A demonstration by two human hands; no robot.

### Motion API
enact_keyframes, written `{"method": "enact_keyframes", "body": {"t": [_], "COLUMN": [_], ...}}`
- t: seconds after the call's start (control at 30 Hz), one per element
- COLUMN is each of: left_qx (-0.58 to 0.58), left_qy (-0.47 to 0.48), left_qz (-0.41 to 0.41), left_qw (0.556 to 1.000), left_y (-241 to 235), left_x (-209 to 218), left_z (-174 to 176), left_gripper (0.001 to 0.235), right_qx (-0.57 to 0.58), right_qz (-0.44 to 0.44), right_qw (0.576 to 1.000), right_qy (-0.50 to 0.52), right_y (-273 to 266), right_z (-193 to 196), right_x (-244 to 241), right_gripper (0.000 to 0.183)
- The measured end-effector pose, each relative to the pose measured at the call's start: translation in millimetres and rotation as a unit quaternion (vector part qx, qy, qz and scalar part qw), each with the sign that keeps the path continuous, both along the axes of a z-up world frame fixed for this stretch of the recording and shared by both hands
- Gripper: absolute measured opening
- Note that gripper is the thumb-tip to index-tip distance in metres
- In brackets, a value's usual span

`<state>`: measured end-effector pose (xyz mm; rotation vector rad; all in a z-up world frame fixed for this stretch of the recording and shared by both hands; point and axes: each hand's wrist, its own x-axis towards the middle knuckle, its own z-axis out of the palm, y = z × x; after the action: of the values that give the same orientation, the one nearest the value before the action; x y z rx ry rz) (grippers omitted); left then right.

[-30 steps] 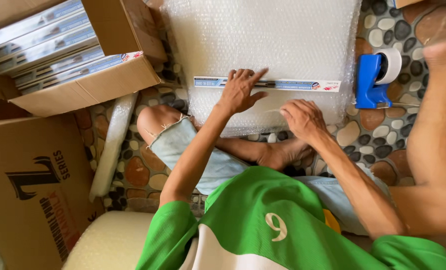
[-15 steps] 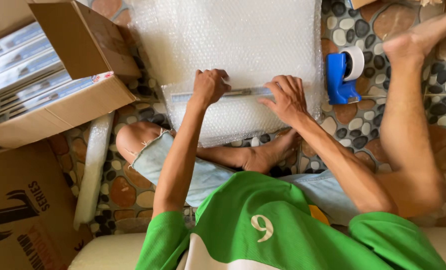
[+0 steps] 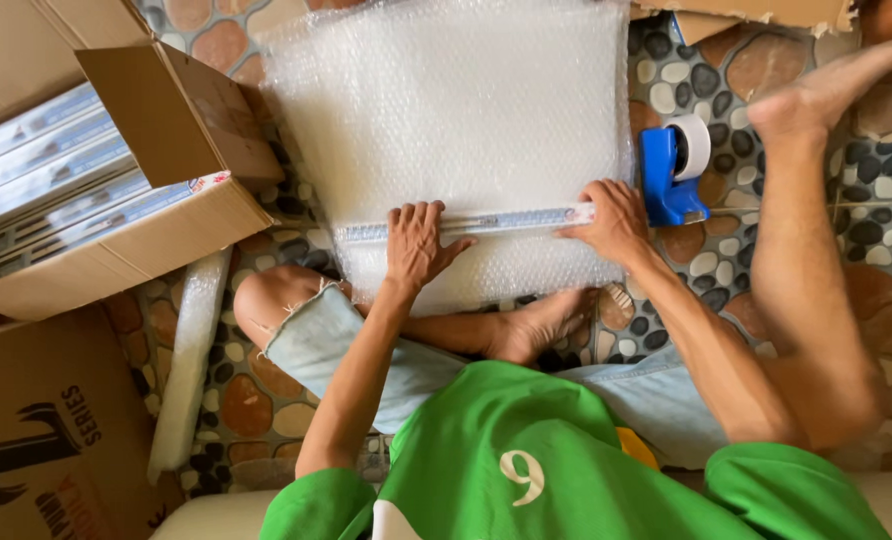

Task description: The person sits on the floor and repeatedly wraps long, thin items in bubble wrap. They take items from a cardboard box, place them on a sheet of bubble wrap, roll them up, and secure the wrapping with tape from a blue dispenser.

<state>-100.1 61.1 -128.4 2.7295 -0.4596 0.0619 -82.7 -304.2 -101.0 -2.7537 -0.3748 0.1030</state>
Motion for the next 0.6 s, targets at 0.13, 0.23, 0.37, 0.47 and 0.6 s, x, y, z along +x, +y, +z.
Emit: {"method": "enact_keyframes", "body": {"t": [0.13, 0.23, 0.37, 0.47, 0.6], "left_qx": [-0.020, -0.035, 0.011, 0.068, 0.016], "left_qy": [-0.057, -0.065, 0.038, -0.040, -0.177], "left_qz": [-0.016, -0.024, -0.020, 0.038, 0.056], "left_qw": [0.998, 0.997, 0.999, 0.996, 0.982], "left_y": [0, 2, 2, -14, -51], "left_x": [13, 40, 74, 87, 77], "left_z": [-2, -3, -5, -10, -18], "left_gripper": [0.063, 0.060, 0.070, 0.062, 0.026], "right_qx": [0.022, -0.043, 0.020, 0.016, -0.012], "right_qz": [-0.055, -0.058, -0.006, -0.030, -0.042], "right_qw": [0.992, 0.997, 0.998, 0.999, 0.999], "right_qy": [0.113, 0.039, -0.054, -0.026, 0.027], "right_y": [-4, 47, 117, 141, 147], "right_z": [2, 48, -5, -1, 10], "right_x": [2, -2, -31, -3, 80], "right_gripper": [0.080, 0.065, 0.066, 0.071, 0.073]}}
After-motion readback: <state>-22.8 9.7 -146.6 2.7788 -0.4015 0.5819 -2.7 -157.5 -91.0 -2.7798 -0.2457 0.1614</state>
